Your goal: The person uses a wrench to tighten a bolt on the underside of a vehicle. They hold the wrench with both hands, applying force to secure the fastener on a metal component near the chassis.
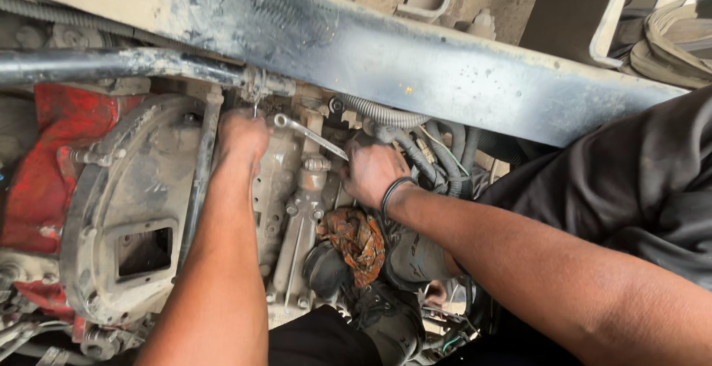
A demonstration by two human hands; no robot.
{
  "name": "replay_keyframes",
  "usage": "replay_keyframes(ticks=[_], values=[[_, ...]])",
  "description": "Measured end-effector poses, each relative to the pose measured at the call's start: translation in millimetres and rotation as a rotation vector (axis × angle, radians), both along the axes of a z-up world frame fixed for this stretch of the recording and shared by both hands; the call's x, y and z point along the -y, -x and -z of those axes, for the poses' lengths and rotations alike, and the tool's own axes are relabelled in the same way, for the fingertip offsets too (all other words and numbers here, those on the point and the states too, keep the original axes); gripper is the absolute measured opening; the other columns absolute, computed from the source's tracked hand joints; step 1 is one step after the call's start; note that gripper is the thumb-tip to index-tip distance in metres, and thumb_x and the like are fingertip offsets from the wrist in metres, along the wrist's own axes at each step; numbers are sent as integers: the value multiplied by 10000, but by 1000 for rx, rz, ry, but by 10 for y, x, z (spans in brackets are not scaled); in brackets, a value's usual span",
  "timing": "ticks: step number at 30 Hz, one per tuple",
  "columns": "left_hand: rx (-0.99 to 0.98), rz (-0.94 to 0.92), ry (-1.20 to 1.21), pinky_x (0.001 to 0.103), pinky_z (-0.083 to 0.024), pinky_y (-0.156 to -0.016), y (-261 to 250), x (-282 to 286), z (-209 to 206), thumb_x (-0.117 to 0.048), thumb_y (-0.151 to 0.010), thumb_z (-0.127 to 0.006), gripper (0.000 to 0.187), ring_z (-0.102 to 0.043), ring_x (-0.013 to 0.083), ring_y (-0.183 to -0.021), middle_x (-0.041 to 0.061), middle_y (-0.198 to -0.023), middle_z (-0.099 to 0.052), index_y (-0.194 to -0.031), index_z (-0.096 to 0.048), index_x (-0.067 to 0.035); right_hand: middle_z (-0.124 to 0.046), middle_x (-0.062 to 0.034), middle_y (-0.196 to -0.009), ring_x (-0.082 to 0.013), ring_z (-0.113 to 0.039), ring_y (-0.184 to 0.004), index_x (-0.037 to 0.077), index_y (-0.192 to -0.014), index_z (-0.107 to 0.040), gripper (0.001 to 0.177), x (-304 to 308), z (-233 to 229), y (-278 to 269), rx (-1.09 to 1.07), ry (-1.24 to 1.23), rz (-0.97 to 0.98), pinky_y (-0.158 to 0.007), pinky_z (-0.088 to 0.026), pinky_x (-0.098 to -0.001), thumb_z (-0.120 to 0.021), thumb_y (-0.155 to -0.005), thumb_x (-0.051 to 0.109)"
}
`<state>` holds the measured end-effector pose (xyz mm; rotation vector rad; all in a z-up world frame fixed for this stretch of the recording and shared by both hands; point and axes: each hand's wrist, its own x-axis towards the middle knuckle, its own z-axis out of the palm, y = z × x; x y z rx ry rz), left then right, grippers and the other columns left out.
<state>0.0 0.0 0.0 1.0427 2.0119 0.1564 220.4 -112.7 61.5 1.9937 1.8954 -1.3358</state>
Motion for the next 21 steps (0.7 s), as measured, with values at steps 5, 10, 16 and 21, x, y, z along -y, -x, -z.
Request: replay_keyframes(ticks=[5, 10, 16, 21], values=[[-51, -27, 78, 371, -405, -470, -149, -67, -193, -89, -934, -545, 234, -589, 174, -572, 124, -791, -662, -1081, -680, 34, -716, -241, -797, -419, -723, -776, 23, -1097, -624, 367, 17, 21, -14, -18, -63, 2, -759, -591, -526, -632, -899, 332], [-78, -59, 115, 427, -356, -411, -244, -145, -309, -126, -924, -545, 255, -546, 212, -508, 150, -753, -616, -1050, -662, 62, -715, -244, -798, -419, -722, -776, 35, -1118, -620, 381, -17, -19, -21, -12, -33, -1, -756, -590, -528, -629, -896, 344], [19, -121, 62, 444, -399, -444, -181, -175, -142, -55, -845, -585, 244, -593, 225, -603, 171, -787, -650, -1018, -683, 86, -725, -236, -822, -410, -727, -796, 29, -1123, -617, 388, -40, -32, -7, 5, -19, -30, -764, -592, -522, -619, -909, 353], [-43, -107, 174, 490, -408, -430, -151, -138, -139, -108, -872, -623, 191, -601, 282, -586, 198, -828, -651, -1000, -659, 28, -720, -246, -844, -406, -729, -825, 18, -971, -680, 371, 39, 100, -16, 9, 19, -9, -806, -577, -525, -644, -890, 378]])
